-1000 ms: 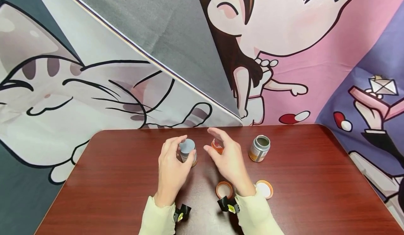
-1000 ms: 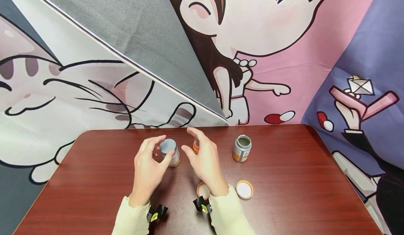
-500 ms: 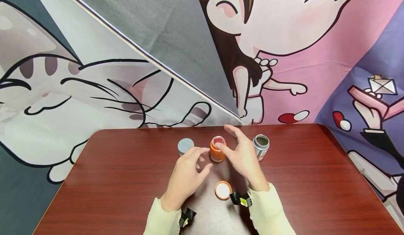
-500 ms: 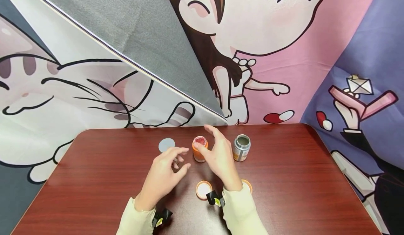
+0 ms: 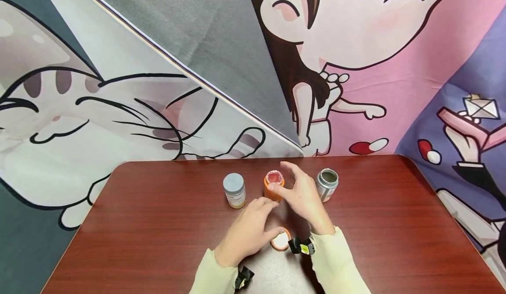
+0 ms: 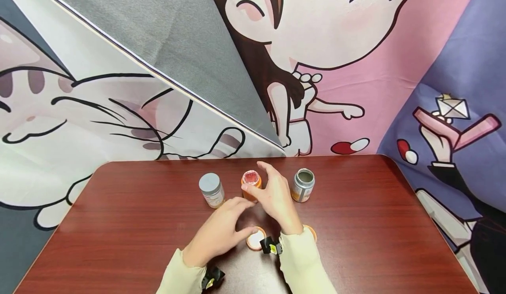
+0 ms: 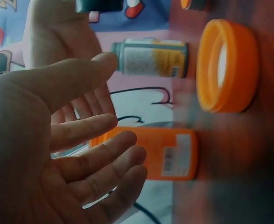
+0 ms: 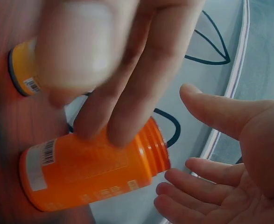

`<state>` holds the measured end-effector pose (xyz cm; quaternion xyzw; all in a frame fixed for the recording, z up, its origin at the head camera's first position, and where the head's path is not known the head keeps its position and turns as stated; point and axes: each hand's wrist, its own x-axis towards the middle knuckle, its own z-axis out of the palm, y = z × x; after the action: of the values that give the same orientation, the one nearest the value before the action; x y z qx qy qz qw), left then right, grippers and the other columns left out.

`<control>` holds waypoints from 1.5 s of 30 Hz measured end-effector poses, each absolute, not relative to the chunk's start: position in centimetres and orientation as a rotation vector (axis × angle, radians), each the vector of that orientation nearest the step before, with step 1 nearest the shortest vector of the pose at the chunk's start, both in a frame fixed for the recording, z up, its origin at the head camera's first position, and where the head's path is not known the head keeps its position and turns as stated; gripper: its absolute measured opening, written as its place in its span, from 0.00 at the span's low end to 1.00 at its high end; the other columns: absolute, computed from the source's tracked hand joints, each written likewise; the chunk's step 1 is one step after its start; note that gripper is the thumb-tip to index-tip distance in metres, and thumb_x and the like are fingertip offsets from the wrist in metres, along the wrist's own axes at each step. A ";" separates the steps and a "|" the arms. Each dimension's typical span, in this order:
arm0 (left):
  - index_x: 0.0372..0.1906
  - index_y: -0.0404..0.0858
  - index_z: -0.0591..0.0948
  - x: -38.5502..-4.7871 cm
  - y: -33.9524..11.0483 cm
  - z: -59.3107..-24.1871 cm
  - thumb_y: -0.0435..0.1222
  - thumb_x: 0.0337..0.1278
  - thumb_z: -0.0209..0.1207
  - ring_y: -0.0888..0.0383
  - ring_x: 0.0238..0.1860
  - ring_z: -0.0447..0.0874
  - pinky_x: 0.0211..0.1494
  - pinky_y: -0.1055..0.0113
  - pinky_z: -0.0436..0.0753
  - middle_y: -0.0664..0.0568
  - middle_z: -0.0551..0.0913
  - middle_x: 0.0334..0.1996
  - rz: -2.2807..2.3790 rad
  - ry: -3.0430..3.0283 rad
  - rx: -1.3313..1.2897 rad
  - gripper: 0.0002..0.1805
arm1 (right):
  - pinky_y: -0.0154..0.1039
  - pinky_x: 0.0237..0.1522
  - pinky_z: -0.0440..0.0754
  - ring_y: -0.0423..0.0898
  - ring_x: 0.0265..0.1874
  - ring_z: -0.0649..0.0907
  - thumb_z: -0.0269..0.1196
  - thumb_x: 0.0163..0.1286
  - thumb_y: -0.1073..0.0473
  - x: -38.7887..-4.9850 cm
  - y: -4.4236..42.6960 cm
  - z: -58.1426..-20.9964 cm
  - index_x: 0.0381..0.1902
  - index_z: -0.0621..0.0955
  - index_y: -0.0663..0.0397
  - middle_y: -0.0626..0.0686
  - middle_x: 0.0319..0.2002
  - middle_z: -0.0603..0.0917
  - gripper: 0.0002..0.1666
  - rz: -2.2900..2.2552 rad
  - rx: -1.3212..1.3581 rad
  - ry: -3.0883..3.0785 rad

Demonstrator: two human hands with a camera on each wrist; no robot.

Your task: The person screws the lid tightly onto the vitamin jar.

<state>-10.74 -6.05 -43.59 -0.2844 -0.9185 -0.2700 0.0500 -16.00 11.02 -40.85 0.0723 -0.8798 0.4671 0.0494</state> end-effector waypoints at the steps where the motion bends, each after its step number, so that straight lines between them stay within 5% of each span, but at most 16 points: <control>1: 0.57 0.36 0.81 -10.7 -5.9 -43.8 0.44 0.53 0.71 0.54 0.56 0.77 0.61 0.61 0.76 0.51 0.80 0.53 -0.820 -2.808 -0.879 0.27 | 0.54 0.61 0.75 0.56 0.62 0.79 0.77 0.56 0.53 -16.1 11.0 -41.0 0.66 0.76 0.58 0.61 0.60 0.81 0.41 1.425 0.216 -2.683; 16: 0.55 0.37 0.81 -10.5 -4.9 -45.2 0.50 0.35 0.79 0.55 0.53 0.76 0.58 0.63 0.76 0.53 0.78 0.54 -0.693 -2.841 -0.987 0.38 | 0.51 0.55 0.81 0.55 0.53 0.85 0.77 0.55 0.59 -16.5 10.7 -41.9 0.66 0.75 0.61 0.61 0.59 0.82 0.41 1.559 0.186 -2.708; 45: 0.48 0.44 0.86 -10.2 -3.8 -46.3 0.46 0.32 0.81 0.61 0.44 0.77 0.49 0.70 0.76 0.60 0.80 0.40 -0.513 -2.936 -1.077 0.30 | 0.50 0.52 0.80 0.50 0.50 0.85 0.78 0.55 0.58 -17.1 10.6 -43.2 0.63 0.79 0.57 0.55 0.53 0.86 0.38 1.411 0.205 -2.774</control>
<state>-10.23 -3.80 -46.27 -0.3398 -0.9264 -0.1617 -0.0138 -17.06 10.62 -43.21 0.0659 -0.8894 0.4523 0.0113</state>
